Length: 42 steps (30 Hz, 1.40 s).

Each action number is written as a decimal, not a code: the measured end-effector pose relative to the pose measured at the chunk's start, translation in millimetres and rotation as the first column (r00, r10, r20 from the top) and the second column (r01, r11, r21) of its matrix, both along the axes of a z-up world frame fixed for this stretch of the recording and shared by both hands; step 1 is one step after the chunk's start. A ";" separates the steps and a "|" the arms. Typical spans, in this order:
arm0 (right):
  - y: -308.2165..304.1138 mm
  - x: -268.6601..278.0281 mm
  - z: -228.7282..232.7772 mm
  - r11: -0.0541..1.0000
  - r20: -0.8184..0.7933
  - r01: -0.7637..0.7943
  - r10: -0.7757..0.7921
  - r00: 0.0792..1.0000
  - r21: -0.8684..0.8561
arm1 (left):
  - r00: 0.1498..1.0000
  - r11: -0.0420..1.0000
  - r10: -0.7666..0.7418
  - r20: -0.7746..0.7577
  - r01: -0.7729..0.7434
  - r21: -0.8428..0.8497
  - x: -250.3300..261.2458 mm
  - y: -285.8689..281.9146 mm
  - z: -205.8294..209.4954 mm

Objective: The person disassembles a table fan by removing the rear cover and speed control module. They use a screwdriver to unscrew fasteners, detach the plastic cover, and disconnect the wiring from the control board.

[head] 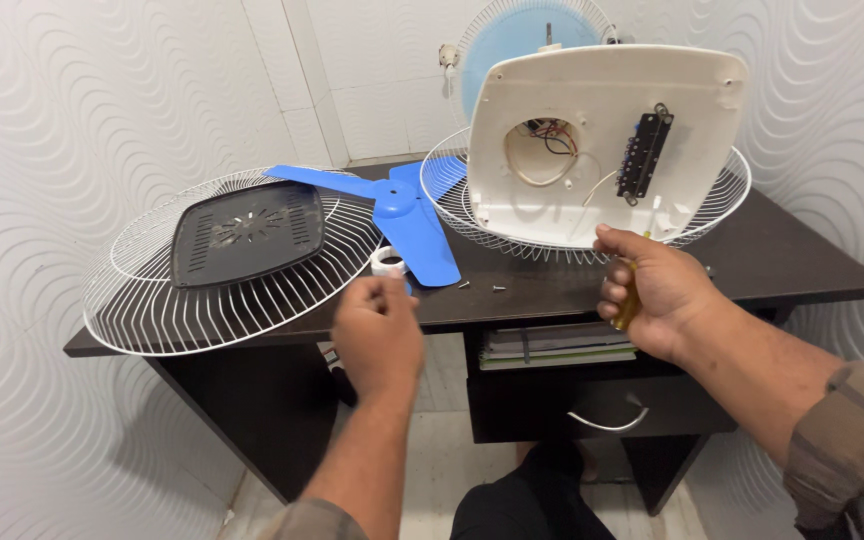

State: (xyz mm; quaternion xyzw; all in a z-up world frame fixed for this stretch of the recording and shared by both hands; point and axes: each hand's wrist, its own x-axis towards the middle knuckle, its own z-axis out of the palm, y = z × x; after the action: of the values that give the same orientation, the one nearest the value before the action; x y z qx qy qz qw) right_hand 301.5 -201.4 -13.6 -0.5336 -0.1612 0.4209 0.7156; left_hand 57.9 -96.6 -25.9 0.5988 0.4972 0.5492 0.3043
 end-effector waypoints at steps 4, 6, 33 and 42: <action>-16.2 20.4 -17.2 0.964 0.422 0.264 -0.226 0.878 -0.032 | 0.979 0.978 -0.144 -0.146 0.163 0.128 19.6 -26.8 -11.1; -27.8 28.3 -23.0 0.876 0.813 0.483 -0.275 0.513 -0.009 | 0.952 0.944 -0.201 -0.231 0.251 0.213 28.6 -36.8 -15.1; -74.5 64.4 -18.8 0.785 0.983 0.594 0.168 0.070 -0.176 | 0.389 0.730 -0.292 -0.873 0.681 0.060 127.6 -81.1 -10.4; -75.7 60.5 -21.2 0.819 0.992 0.561 0.091 0.082 -0.121 | 0.337 0.746 -0.279 -0.899 0.666 0.018 128.2 -79.6 -5.8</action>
State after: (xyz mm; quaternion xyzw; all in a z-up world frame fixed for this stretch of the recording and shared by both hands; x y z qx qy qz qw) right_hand 362.0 -277.1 -34.9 -0.8508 -0.3855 -0.1401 0.3284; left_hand 186.2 -176.3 -31.7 0.9537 0.2585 0.1479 0.0424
